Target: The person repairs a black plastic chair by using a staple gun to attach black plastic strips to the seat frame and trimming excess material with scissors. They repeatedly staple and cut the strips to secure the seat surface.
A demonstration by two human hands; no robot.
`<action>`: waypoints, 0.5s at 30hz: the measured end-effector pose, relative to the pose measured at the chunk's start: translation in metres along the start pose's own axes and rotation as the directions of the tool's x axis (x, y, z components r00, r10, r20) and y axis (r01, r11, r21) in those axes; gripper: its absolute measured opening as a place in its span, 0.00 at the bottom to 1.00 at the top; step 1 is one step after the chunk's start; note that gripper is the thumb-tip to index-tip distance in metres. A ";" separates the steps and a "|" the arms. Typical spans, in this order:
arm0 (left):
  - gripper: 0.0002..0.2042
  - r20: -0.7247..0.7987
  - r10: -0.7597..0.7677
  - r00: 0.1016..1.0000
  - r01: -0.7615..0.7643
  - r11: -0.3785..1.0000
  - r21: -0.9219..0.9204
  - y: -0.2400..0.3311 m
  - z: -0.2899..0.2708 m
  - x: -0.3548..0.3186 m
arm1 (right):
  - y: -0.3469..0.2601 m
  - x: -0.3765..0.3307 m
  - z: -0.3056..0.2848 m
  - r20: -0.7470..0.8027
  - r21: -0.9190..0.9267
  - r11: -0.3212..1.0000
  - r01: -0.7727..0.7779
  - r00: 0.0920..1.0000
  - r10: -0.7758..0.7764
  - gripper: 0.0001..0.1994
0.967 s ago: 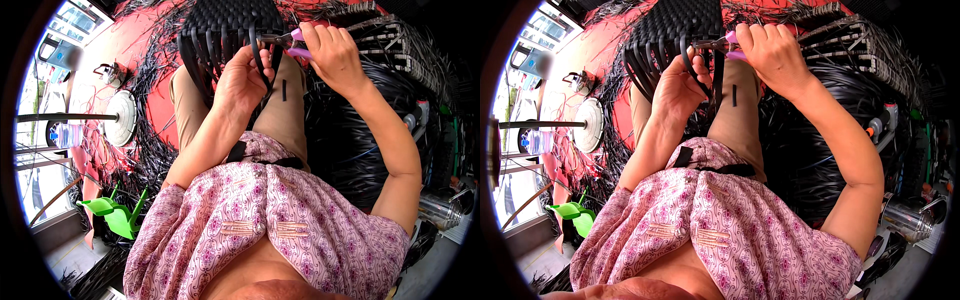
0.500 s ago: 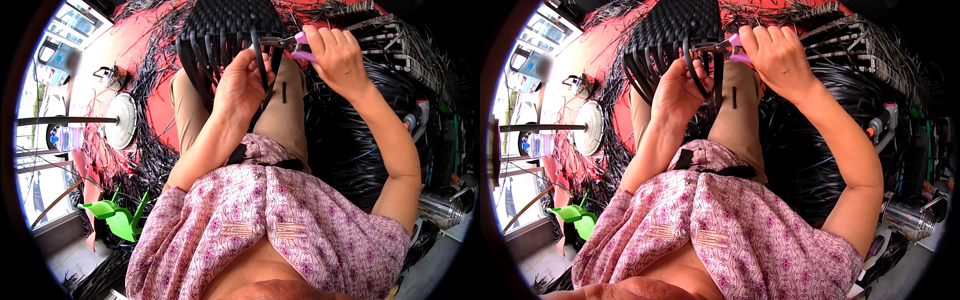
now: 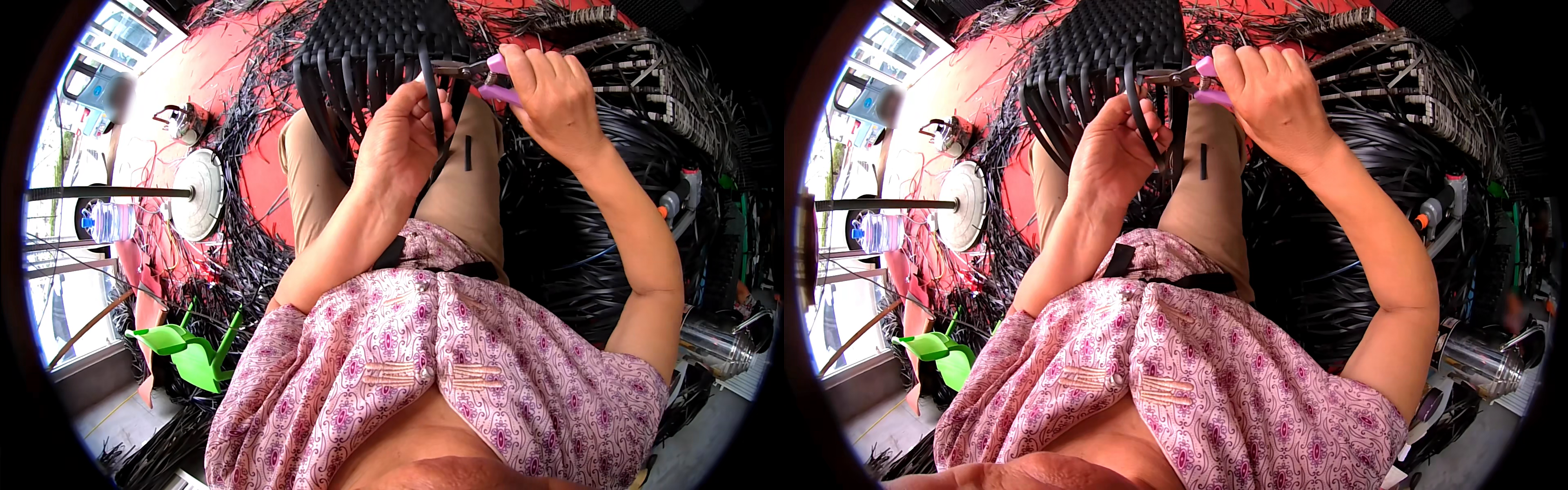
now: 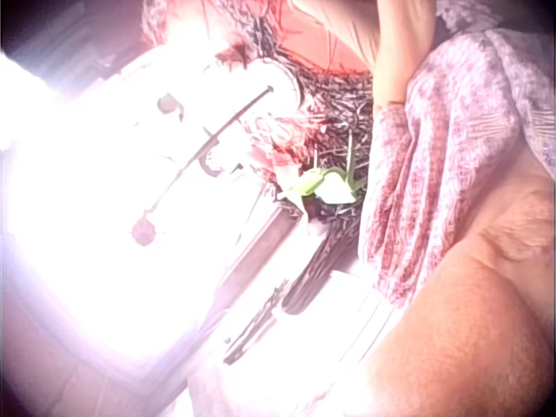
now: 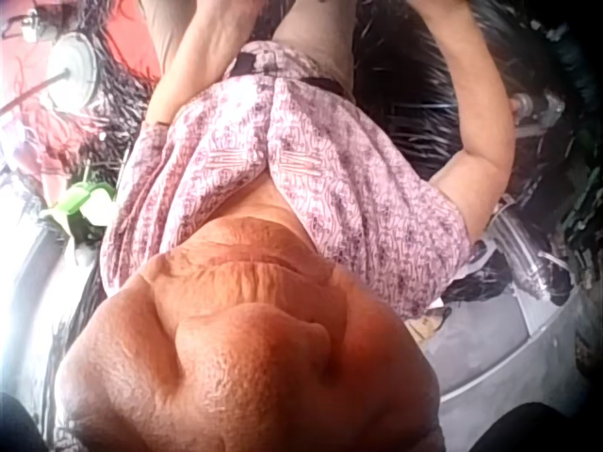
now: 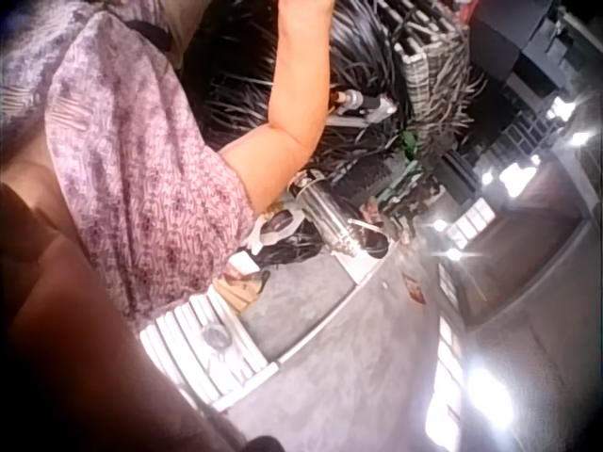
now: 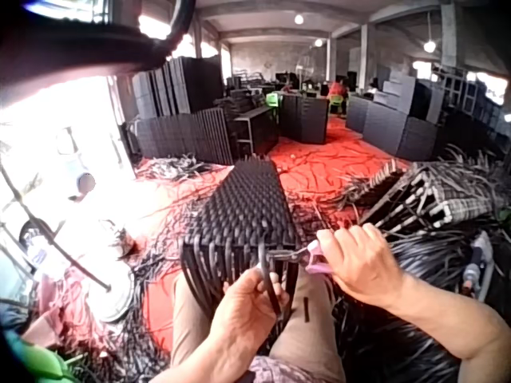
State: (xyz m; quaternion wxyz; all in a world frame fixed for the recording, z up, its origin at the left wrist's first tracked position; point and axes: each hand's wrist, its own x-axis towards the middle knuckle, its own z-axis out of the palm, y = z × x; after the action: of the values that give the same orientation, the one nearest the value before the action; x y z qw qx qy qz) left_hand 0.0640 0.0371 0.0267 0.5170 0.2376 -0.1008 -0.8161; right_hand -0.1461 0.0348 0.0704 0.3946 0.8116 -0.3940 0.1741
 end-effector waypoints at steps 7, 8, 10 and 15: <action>0.06 -0.019 -0.019 1.000 0.019 0.999 -0.041 0.004 0.000 0.004 | -0.001 0.005 0.000 0.065 -0.012 1.000 -0.014 0.998 0.014 0.14; 0.05 -0.001 -0.019 1.000 0.019 0.999 -0.048 0.004 0.000 0.003 | -0.002 0.005 0.003 0.065 -0.015 1.000 -0.013 0.998 0.014 0.13; 0.05 0.012 0.048 0.999 -0.047 0.997 -0.068 0.011 -0.008 0.000 | -0.006 0.019 0.005 0.064 0.041 0.999 0.007 0.998 -0.010 0.13; 0.10 0.061 0.070 0.996 -0.082 0.975 0.208 -0.002 -0.003 -0.006 | -0.011 0.011 0.001 0.071 0.230 0.972 -0.048 0.997 0.032 0.19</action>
State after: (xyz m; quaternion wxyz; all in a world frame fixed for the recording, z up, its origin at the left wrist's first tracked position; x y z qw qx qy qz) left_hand 0.0664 0.0433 0.0250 0.5169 0.2653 -0.2094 -0.7865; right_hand -0.1307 0.0325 0.0712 0.2803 0.8494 -0.4003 0.1993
